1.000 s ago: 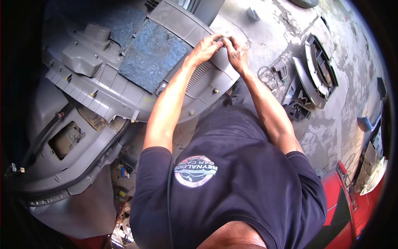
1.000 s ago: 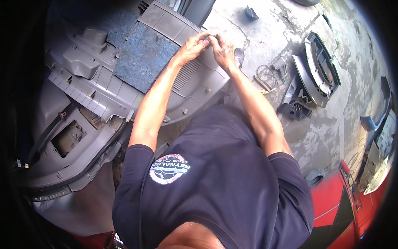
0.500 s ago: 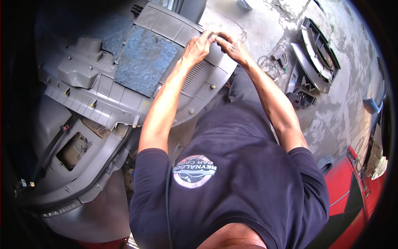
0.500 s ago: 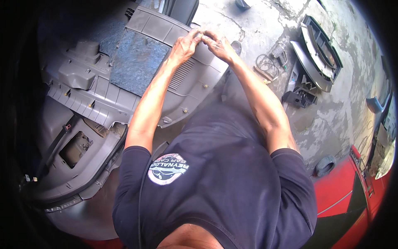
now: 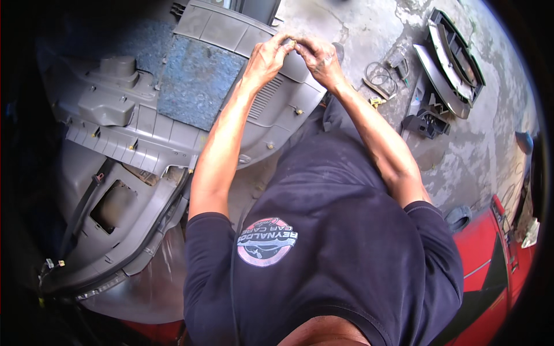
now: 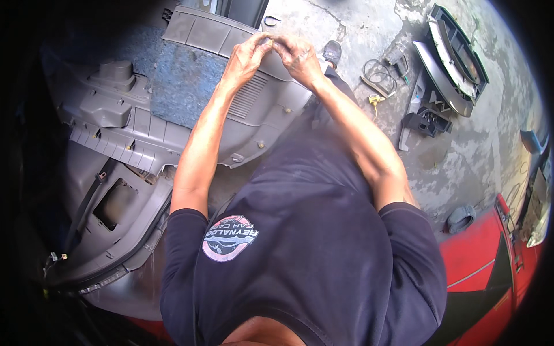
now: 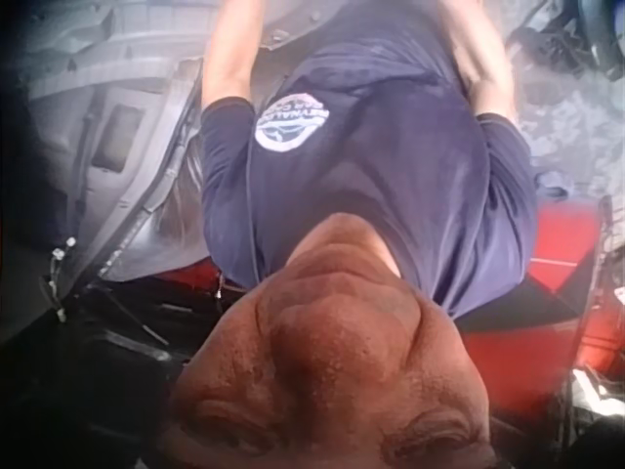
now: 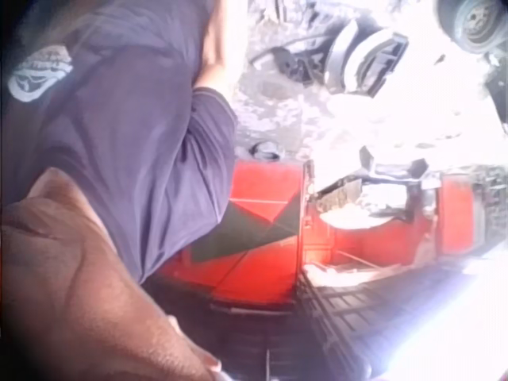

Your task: The person picks up plastic clips from a tray, walks over to the open trunk of a car, and uses a screwdriver and their hands to secure a plastic interior panel to the side of the trunk area.

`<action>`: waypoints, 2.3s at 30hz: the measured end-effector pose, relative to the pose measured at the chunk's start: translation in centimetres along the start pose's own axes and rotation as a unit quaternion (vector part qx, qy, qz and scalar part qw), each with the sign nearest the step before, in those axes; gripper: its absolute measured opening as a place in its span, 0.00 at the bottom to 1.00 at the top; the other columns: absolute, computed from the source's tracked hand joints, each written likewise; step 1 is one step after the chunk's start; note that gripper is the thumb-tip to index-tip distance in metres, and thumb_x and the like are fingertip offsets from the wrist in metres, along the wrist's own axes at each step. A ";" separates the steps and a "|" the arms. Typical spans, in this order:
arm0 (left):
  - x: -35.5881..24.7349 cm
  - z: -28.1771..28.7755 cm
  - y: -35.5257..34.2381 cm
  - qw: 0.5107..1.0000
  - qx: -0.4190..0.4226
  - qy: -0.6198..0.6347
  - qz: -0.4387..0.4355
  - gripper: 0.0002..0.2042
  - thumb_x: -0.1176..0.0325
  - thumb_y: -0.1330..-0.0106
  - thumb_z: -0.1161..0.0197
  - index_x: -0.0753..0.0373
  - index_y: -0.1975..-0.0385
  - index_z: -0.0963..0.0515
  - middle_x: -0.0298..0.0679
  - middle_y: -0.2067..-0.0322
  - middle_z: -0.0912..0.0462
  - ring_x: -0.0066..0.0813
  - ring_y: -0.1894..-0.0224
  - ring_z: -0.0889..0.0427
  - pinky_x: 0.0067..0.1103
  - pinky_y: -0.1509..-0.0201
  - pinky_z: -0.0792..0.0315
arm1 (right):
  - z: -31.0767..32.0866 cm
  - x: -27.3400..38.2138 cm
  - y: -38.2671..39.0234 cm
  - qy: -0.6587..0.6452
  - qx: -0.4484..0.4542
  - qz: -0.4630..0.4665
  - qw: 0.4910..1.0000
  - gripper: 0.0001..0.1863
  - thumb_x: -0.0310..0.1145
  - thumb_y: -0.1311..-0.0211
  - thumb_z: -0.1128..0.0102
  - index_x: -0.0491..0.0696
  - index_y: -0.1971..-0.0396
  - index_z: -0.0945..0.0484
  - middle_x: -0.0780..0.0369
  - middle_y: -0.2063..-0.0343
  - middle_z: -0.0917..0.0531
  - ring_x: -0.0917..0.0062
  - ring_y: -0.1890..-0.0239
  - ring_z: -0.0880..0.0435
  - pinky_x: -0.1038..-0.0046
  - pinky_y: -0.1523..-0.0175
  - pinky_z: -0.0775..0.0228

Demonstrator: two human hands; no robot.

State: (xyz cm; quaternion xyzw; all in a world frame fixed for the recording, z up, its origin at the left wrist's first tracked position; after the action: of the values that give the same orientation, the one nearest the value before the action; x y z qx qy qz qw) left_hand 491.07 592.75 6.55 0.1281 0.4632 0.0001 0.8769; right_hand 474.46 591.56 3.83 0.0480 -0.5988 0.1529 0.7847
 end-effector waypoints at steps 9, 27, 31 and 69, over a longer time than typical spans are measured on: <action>-0.5 1.0 -0.6 0.998 0.062 -0.027 -0.001 0.16 0.64 0.29 0.41 0.62 0.45 0.26 0.45 0.74 0.21 0.33 0.70 0.22 0.29 0.61 0.27 | 0.0 -0.9 -1.1 0.052 0.009 0.052 0.997 0.08 0.29 0.39 0.37 0.42 0.70 0.26 0.54 0.76 0.23 0.58 0.71 0.20 0.62 0.65 0.29; 0.6 0.4 -2.2 0.993 0.104 -0.014 0.059 0.15 0.77 0.33 0.40 0.62 0.48 0.25 0.38 0.80 0.31 0.26 0.77 0.32 0.22 0.70 0.32 | 0.2 -2.1 -0.5 -0.044 0.009 -0.022 0.999 0.07 0.25 0.45 0.35 0.43 0.67 0.23 0.57 0.76 0.23 0.64 0.75 0.19 0.67 0.70 0.27; 0.1 0.4 -2.2 0.991 0.102 -0.008 0.084 0.15 0.78 0.34 0.39 0.62 0.48 0.25 0.39 0.79 0.30 0.27 0.77 0.31 0.21 0.69 0.31 | 0.2 -2.0 -0.8 -0.117 0.017 -0.099 0.988 0.08 0.23 0.46 0.36 0.43 0.67 0.25 0.58 0.77 0.24 0.66 0.76 0.21 0.68 0.70 0.29; 2.1 -5.4 1.5 0.769 -0.111 0.523 0.350 0.18 0.54 0.24 0.47 0.66 0.67 0.27 0.25 0.83 0.38 0.12 0.83 0.42 0.15 0.81 0.45 | -2.8 -4.6 0.8 -0.166 0.018 -0.206 0.964 0.08 0.23 0.35 0.39 0.39 0.57 0.20 0.62 0.66 0.15 0.83 0.64 0.16 0.81 0.56 0.26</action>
State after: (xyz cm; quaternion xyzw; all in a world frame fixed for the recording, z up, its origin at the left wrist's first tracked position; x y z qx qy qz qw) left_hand 488.09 595.64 2.24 0.1633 0.7699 0.4258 0.4464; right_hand 475.69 592.19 -1.46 0.2096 -0.6953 -0.0111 0.6874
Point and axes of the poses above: each hand's wrist, its own y-axis away from the middle knuckle, its own z-axis out of the back of the hand, x = y × z, the point moved 2 cm from there along -y, towards the middle knuckle
